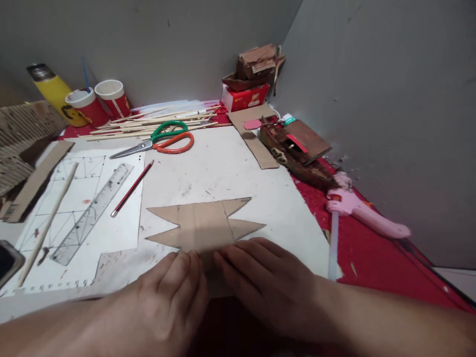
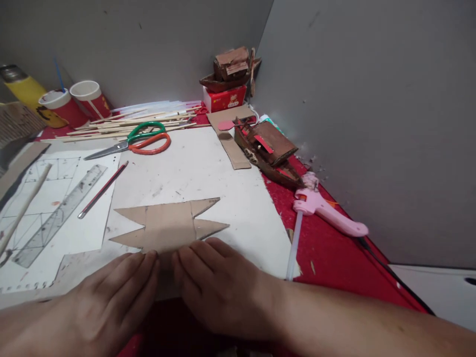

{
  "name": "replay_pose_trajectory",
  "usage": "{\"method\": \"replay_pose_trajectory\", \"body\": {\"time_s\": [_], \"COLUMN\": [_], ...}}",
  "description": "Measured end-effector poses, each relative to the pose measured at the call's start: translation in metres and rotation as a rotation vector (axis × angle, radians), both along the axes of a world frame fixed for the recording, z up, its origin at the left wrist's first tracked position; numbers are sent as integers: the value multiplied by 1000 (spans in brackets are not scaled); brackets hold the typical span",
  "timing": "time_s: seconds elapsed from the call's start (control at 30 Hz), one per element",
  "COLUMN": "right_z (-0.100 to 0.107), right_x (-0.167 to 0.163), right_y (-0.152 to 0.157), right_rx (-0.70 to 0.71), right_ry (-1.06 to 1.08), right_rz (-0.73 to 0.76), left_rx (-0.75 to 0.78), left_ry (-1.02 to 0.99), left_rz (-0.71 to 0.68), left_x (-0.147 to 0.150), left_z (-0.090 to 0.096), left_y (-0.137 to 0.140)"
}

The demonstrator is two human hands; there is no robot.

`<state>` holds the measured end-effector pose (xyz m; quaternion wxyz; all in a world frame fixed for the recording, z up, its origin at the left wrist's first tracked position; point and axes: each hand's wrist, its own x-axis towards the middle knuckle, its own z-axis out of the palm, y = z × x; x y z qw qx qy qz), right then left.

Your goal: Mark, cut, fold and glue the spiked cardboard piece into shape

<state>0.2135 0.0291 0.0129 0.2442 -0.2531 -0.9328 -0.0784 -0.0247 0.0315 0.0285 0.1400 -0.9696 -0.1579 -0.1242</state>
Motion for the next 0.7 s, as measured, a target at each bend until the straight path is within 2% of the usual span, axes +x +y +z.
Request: {"method": "replay_pose_trajectory", "body": {"time_s": [0.2, 0.37, 0.5, 0.7], "right_z": [-1, 0, 2, 2], "right_x": [-4, -3, -4, -3], "right_y": [-1, -1, 1, 6], "right_rx": [45, 90, 73, 73], "right_ry": [-14, 1, -45, -1], "right_rz": [15, 30, 55, 41], "left_rx": [39, 13, -7, 55], "left_ry": [-51, -37, -37, -104], "left_rz": [-47, -70, -74, -14], "left_x": [3, 4, 4, 3], "left_z": [-1, -2, -3, -3], "left_y": [4, 4, 5, 10]}}
